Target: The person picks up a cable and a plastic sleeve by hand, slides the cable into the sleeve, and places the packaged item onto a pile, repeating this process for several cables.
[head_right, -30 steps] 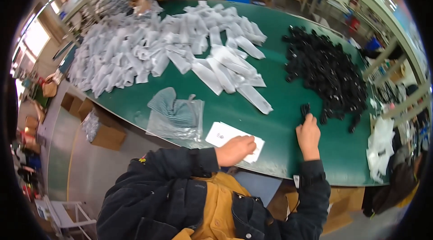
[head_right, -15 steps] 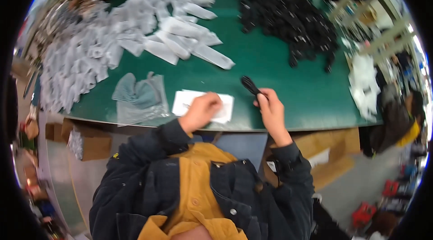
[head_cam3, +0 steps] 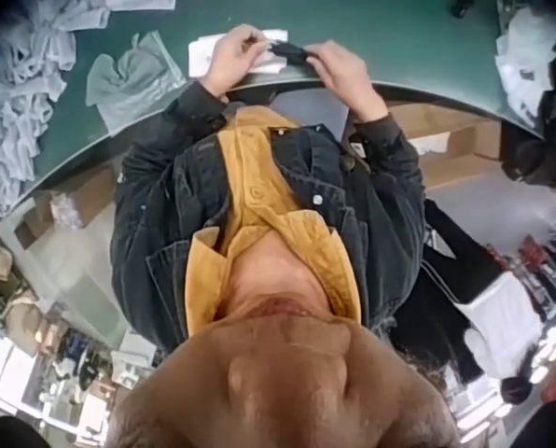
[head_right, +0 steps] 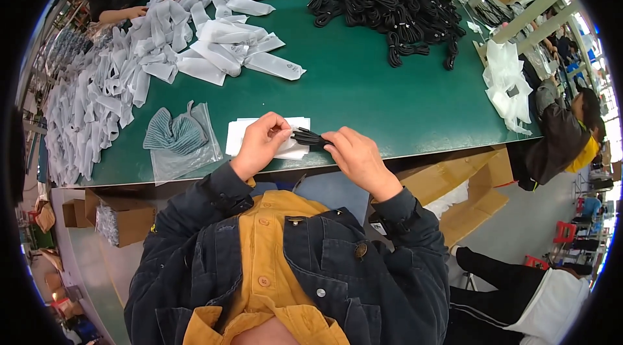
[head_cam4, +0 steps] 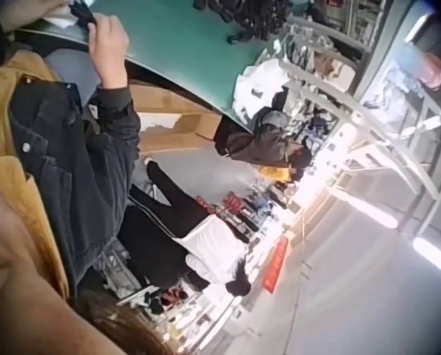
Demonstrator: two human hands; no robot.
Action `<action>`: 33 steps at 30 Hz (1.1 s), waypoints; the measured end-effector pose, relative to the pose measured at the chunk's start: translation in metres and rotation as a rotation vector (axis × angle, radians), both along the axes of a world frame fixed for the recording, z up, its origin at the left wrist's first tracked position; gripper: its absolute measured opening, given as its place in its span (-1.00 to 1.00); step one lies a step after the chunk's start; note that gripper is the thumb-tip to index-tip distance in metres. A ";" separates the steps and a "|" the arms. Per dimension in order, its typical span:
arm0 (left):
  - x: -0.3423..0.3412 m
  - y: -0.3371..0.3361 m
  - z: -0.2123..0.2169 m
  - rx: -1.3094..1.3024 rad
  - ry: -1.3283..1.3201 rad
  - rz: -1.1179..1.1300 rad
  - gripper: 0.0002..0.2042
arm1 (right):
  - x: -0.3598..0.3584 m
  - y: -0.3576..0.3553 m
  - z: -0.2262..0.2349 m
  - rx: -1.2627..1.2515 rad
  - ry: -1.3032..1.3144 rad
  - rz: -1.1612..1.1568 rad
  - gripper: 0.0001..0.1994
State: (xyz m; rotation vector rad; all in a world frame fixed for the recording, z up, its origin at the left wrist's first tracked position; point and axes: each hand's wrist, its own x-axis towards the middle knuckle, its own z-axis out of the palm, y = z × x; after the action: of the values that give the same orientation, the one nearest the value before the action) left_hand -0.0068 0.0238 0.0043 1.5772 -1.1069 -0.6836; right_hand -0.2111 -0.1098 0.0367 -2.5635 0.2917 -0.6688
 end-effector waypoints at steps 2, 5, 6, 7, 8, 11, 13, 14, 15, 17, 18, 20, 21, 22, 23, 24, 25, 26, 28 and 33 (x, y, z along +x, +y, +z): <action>-0.003 0.005 0.005 -0.038 -0.086 -0.005 -0.96 | -0.001 0.001 0.002 0.004 0.023 0.048 -0.80; -0.002 0.006 0.012 -0.105 -0.225 -0.042 -0.96 | 0.002 0.004 -0.005 0.153 -0.045 0.028 -0.76; 0.000 0.005 0.012 -0.110 -0.229 -0.040 -0.96 | 0.003 0.004 -0.007 0.232 -0.075 0.018 -0.74; 0.002 0.004 0.011 -0.090 -0.178 -0.028 -0.95 | 0.003 0.003 -0.006 0.229 -0.078 0.020 -0.74; 0.002 0.005 0.011 -0.070 -0.127 -0.017 -0.95 | 0.003 0.003 0.000 0.103 -0.110 0.053 -0.72; 0.003 0.007 0.013 -0.054 -0.110 -0.010 -0.95 | 0.004 0.005 0.013 -0.151 -0.177 0.122 -0.68; 0.005 0.007 0.018 -0.060 -0.174 -0.019 -0.95 | 0.006 0.003 0.016 -0.272 -0.188 0.188 -0.69; 0.007 0.006 0.021 -0.063 -0.178 -0.010 -0.95 | 0.008 0.001 0.017 -0.333 -0.194 0.223 -0.69; 0.009 0.006 0.023 -0.063 -0.179 0.023 -0.94 | 0.009 -0.001 0.019 -0.336 -0.200 0.233 -0.69; 0.012 0.005 0.028 -0.061 -0.183 0.090 -0.94 | 0.009 -0.006 0.024 -0.396 -0.242 0.225 -0.66; 0.015 0.008 0.030 -0.059 -0.189 0.102 -0.94 | 0.011 -0.005 0.024 -0.420 -0.266 0.221 -0.64; 0.020 0.013 0.033 -0.074 -0.171 0.139 -0.94 | 0.017 -0.004 0.027 -0.414 -0.288 0.228 -0.62; 0.022 0.015 0.033 -0.082 -0.159 0.156 -0.95 | 0.019 -0.004 0.028 -0.411 -0.301 0.225 -0.60; 0.025 0.018 0.032 -0.079 -0.161 0.164 -0.95 | 0.023 -0.003 0.028 -0.408 -0.313 0.222 -0.59; 0.026 0.019 0.032 -0.093 -0.170 0.176 -0.95 | 0.026 -0.003 0.029 -0.408 -0.312 0.227 -0.59; 0.027 0.020 0.032 -0.107 -0.178 0.187 -0.95 | 0.029 -0.002 0.029 -0.408 -0.323 0.233 -0.58; 0.029 0.020 0.032 -0.121 -0.185 0.198 -0.95 | 0.031 -0.001 0.029 -0.409 -0.331 0.237 -0.58; 0.030 0.022 0.031 -0.121 -0.178 0.200 -0.95 | 0.034 0.000 0.029 -0.409 -0.339 0.241 -0.58; 0.033 0.024 0.035 -0.120 -0.179 0.157 -0.95 | 0.042 -0.002 0.029 -0.362 -0.306 0.250 -0.60; 0.030 0.024 0.036 -0.183 -0.183 0.024 -0.95 | 0.049 -0.010 0.018 -0.014 -0.155 0.191 -0.70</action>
State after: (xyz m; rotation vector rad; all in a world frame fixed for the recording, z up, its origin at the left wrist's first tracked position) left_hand 0.0233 0.0480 0.0399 1.5151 -1.2457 -0.4148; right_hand -0.1621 -0.1193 0.0550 -2.4951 -0.0090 -0.7930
